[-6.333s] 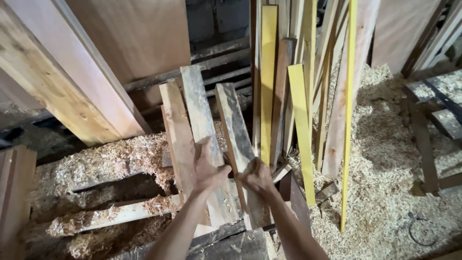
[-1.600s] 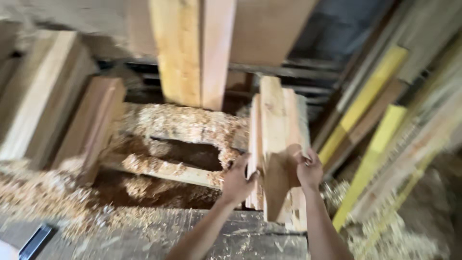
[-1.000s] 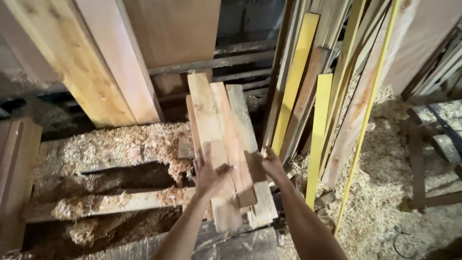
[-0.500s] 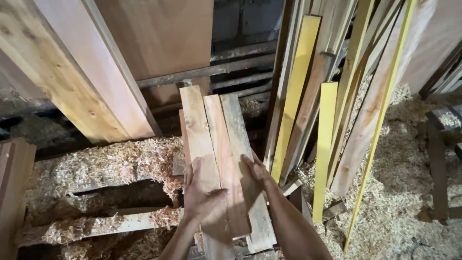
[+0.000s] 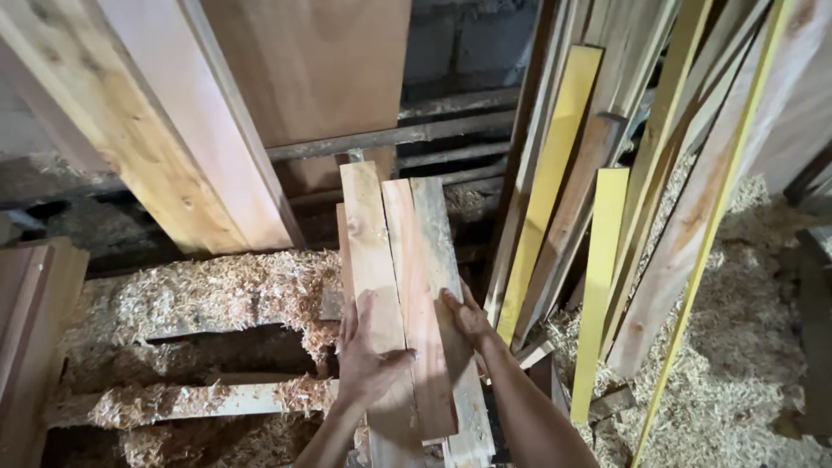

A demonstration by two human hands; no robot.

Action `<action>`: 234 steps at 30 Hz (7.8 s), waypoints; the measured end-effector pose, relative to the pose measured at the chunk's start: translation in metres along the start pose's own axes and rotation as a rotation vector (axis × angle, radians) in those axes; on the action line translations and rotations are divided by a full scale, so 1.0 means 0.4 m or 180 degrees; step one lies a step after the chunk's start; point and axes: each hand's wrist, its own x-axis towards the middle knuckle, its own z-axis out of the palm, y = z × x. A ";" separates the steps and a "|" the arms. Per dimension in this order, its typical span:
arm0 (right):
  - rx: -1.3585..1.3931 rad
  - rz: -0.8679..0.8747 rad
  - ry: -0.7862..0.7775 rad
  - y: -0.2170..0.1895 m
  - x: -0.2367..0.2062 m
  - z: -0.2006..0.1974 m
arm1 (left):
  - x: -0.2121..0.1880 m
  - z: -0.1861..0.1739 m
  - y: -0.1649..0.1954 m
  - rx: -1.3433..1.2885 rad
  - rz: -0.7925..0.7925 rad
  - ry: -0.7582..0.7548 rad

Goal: The person repeatedly picks up wooden planks from a pile, aligns them, and stacks them on a workbench. The hands handle each plank individually, adjusting orientation and placement to build a neat stack.

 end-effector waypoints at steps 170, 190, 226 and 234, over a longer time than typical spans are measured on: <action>-0.1757 -0.1369 0.0949 -0.109 -0.343 0.257 | -0.269 -0.117 -0.241 -0.4074 -0.0816 -0.0287; -0.2311 -0.1162 0.1083 -0.260 -0.515 0.160 | -0.246 -0.148 -0.262 -0.4167 -0.1005 -0.0411; -0.2000 -0.0774 0.0668 -0.270 -0.521 0.321 | -0.155 -0.268 -0.146 -0.4088 -0.0809 0.0078; -0.2936 -0.1345 0.1125 -0.221 -0.480 0.399 | -0.156 -0.280 -0.249 -0.4284 -0.0951 0.0218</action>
